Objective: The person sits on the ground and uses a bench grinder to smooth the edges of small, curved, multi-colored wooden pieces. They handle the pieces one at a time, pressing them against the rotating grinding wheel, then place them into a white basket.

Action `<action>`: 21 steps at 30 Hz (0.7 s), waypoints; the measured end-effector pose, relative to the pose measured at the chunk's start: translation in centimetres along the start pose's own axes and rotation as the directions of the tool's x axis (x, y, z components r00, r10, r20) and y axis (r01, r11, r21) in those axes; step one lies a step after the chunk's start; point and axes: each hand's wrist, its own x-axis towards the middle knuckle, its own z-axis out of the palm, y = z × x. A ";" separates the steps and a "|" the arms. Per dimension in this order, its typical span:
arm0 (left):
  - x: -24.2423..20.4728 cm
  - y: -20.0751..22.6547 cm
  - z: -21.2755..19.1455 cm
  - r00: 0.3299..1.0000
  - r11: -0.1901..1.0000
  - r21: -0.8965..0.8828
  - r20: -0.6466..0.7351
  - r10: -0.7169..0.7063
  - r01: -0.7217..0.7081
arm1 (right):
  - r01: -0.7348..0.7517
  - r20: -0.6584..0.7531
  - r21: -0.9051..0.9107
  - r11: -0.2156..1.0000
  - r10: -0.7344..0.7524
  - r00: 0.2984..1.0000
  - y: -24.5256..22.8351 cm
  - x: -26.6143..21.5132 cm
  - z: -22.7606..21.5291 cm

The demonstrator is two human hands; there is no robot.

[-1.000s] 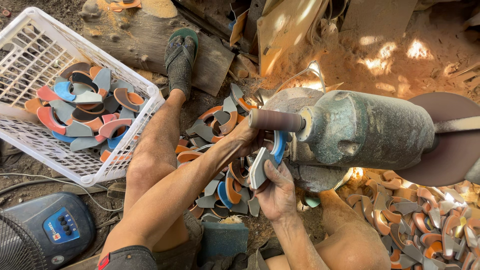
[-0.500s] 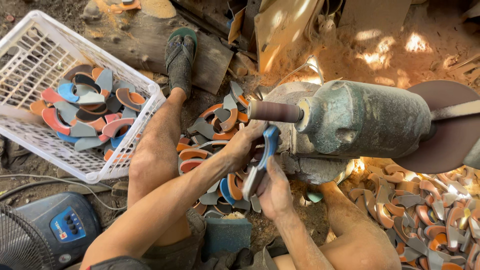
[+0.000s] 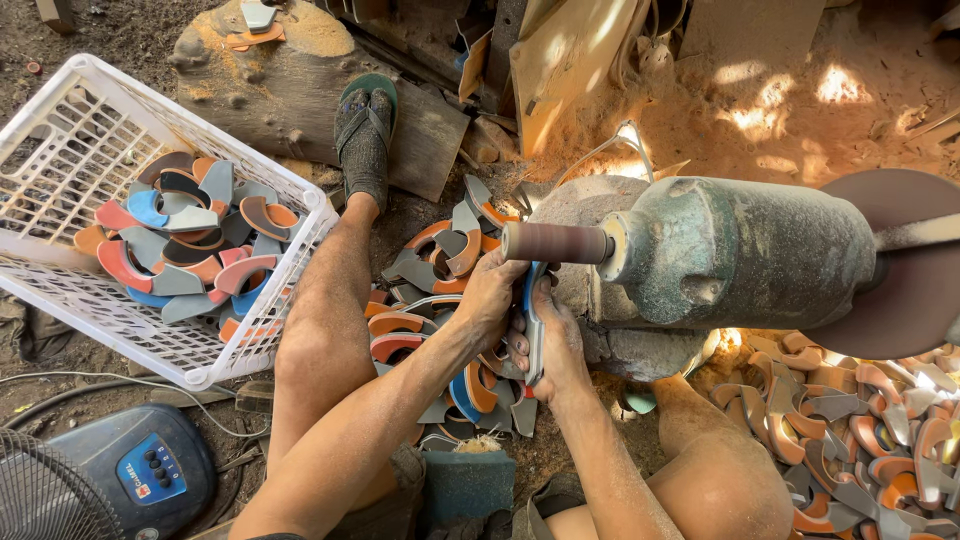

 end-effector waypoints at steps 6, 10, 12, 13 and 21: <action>0.3 0.2 0.2 0.998 0.998 -0.021 0.021 0.061 -0.061 | 0.061 0.028 -0.052 0.997 -0.059 0.998 0.0 0.0 0.2; -0.9 -0.4 -0.4 0.999 1.000 -0.011 0.045 0.005 -0.004 | 0.102 0.081 -0.051 0.993 -0.098 0.992 0.7 -1.2 0.1; -1.1 -0.5 -0.6 0.999 1.000 0.025 0.050 -0.010 0.009 | 0.097 0.104 -0.044 0.994 -0.092 0.990 0.6 -1.7 0.1; -1.0 -0.4 -0.7 0.999 0.999 0.051 0.044 -0.012 0.010 | 0.083 0.116 -0.031 0.996 -0.079 0.990 0.7 -1.9 0.1; 2.0 1.6 -1.3 0.973 0.966 0.147 -0.058 0.224 -0.214 | -0.044 0.255 -0.163 0.986 0.085 0.963 -0.1 0.2 -0.6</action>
